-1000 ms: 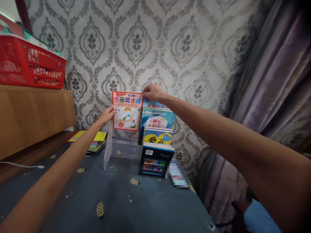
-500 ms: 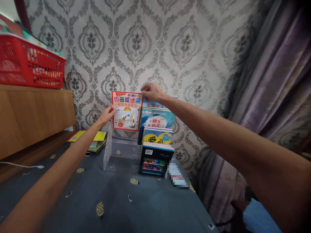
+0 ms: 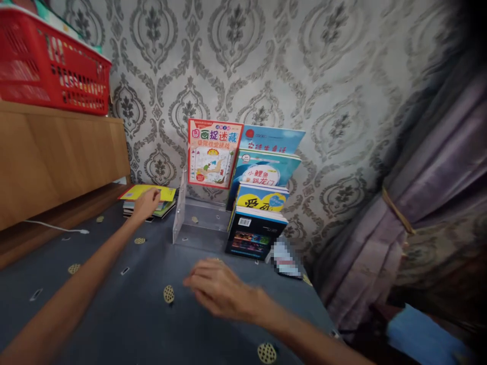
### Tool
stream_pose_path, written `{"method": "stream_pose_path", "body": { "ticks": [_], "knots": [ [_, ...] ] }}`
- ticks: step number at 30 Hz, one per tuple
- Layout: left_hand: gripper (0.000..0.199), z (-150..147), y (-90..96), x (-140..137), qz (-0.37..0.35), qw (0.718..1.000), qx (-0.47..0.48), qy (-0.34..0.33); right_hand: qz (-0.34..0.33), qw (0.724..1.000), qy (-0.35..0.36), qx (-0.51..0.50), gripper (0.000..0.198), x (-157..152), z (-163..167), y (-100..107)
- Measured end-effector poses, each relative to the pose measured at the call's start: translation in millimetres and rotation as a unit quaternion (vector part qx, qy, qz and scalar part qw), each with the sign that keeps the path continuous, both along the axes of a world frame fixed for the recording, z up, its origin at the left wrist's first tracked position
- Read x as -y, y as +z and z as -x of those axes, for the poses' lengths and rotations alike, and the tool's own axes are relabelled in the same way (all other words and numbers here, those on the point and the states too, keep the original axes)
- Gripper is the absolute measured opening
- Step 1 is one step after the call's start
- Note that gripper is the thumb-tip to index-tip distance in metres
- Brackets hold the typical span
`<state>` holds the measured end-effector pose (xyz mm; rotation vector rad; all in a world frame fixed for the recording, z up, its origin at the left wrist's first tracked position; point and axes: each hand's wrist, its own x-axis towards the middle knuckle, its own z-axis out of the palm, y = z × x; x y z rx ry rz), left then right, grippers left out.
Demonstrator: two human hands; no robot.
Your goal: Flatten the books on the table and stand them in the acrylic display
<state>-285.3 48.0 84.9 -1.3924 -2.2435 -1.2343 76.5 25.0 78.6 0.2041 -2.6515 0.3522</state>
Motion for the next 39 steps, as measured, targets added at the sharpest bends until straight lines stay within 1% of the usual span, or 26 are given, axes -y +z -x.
{"method": "stream_pose_path", "body": {
  "ticks": [2,4,6,9,11,12,15,18,21,25,29,35,39],
  "knots": [
    [0.021,9,-21.3,15,0.030,0.998,-0.030,0.038,0.104,0.993,-0.047,-0.012,0.026,15,-1,-42],
    [0.030,16,-34.2,20,0.051,0.995,-0.053,0.061,0.185,0.979,-0.082,-0.032,0.027,24,1,-70],
    [0.040,18,-41.2,14,0.074,0.991,-0.083,0.071,0.234,0.966,-0.099,-0.038,0.027,30,3,-87],
    [0.048,12,-47.1,-8,0.130,0.975,-0.165,0.072,0.280,0.953,-0.109,-0.039,0.026,34,3,-100],
    [0.050,6,-50.0,-26,0.166,0.961,-0.212,0.063,0.298,0.947,-0.118,-0.028,0.025,34,3,-102],
    [0.050,3,-51.3,-34,0.177,0.957,-0.221,0.059,0.302,0.945,-0.122,-0.021,0.025,34,2,-103],
    [0.050,-2,-53.8,-53,0.198,0.953,-0.217,0.071,0.305,0.945,-0.120,-0.013,0.025,33,1,-104],
    [0.046,1,-53.5,-61,0.212,0.952,-0.203,0.090,0.300,0.948,-0.105,-0.030,0.024,31,2,-107],
    [0.041,6,-50.6,-60,0.226,0.947,-0.208,0.095,0.299,0.948,-0.101,-0.035,0.024,31,3,-108],
    [0.035,8,-45.5,-53,0.244,0.939,-0.228,0.084,0.302,0.947,-0.109,-0.008,0.024,32,2,-101],
    [0.037,7,-40.2,-38,0.258,0.929,-0.257,0.071,0.300,0.948,-0.105,-0.011,0.024,33,2,-97],
    [0.035,2,-35.1,2,0.282,0.912,-0.291,0.065,0.289,0.953,-0.087,-0.009,0.023,29,2,-105],
    [0.035,-2,-34.8,30,0.301,0.898,-0.313,0.062,0.295,0.952,-0.084,-0.008,0.024,29,3,-103]
  ]
}}
